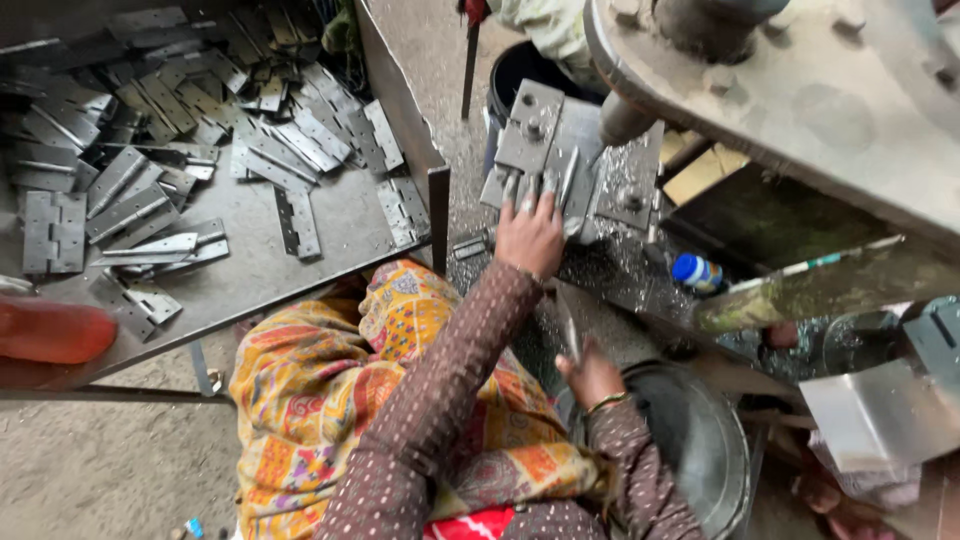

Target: The person picks metal hinges from a tray and places them into a press machine to process them. They handle the hinges one at a time, repeatedly loading and unloading the press, then placing the processed pieces into a metal bowl.

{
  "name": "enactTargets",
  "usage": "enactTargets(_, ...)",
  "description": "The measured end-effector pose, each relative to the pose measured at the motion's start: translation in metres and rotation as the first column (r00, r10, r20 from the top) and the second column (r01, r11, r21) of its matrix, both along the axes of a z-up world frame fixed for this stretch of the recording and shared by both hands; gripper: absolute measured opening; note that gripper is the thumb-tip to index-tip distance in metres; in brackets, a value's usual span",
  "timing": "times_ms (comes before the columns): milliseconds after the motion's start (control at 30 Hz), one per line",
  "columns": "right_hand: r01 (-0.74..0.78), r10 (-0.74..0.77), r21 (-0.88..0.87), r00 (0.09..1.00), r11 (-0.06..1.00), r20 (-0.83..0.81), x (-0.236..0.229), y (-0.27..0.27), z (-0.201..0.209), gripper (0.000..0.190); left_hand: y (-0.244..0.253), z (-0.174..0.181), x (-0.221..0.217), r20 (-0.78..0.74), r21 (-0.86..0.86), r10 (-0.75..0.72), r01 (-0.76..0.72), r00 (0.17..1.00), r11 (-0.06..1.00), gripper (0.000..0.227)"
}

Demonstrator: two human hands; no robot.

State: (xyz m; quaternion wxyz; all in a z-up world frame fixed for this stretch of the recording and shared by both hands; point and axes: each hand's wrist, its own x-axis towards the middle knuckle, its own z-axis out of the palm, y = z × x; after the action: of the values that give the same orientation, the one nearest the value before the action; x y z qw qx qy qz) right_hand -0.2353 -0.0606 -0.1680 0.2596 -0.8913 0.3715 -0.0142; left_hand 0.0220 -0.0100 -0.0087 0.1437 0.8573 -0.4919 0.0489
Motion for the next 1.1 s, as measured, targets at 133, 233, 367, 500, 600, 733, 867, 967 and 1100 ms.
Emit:
enactTargets(133, 0.063, -0.063, -0.008, 0.982, 0.998, -0.179, -0.002, 0.004, 0.020, 0.049, -0.029, -0.008, 0.008, 0.057, 0.057, 0.038, -0.041, 0.998, 0.998, 0.036)
enactTargets(233, 0.147, -0.154, 0.123, 0.987, 0.981, 0.049, 0.003, 0.025, -0.009, 0.044, -0.041, -0.011, 0.017, 0.024, 0.061, 0.042, -0.044, 0.999, 0.997, 0.035)
enactTargets(367, 0.164, -0.157, -0.116, 0.985, 0.980, 0.073, 0.008, 0.039, -0.056, 0.038, -0.032, -0.011, 0.010, 0.029, 0.025, 0.046, -0.046, 0.999, 0.999, 0.034)
enactTargets(500, 0.138, -0.130, -0.120, 0.989, 0.983, 0.073, 0.012, 0.034, -0.039, 0.049, -0.015, -0.001, 0.005, 0.041, 0.026, 0.025, -0.026, 0.999, 0.999, 0.032)
enactTargets(600, 0.165, -0.144, 0.098, 0.971, 0.981, -0.192, 0.009, 0.019, 0.012, 0.046, -0.022, 0.002, 0.008, 0.051, 0.023, 0.026, -0.027, 0.998, 0.999, 0.034)
enactTargets(733, 0.012, -0.010, 0.004, 0.960, 1.000, -0.281, 0.008, 0.013, 0.051, 0.051, -0.045, -0.007, 0.017, 0.028, 0.104, 0.008, -0.011, 1.000, 0.995, 0.033)
enactTargets(867, 0.175, -0.168, 0.068, 0.981, 0.982, -0.098, 0.009, 0.030, 0.015, 0.041, -0.068, -0.015, 0.028, 0.019, 0.045, 0.029, -0.030, 0.999, 0.999, 0.033)
enactTargets(967, 0.191, -0.186, -0.129, 0.981, 0.973, 0.052, 0.012, 0.042, -0.031, 0.038, -0.064, -0.017, 0.024, 0.047, 0.017, 0.031, -0.032, 0.998, 0.999, 0.036)
enactTargets(1100, 0.184, -0.183, -0.040, 0.983, 0.982, 0.030, 0.010, 0.043, -0.034, 0.038, -0.038, -0.004, 0.016, -0.020, 0.170, -0.040, 0.043, 0.999, 0.984, 0.026)
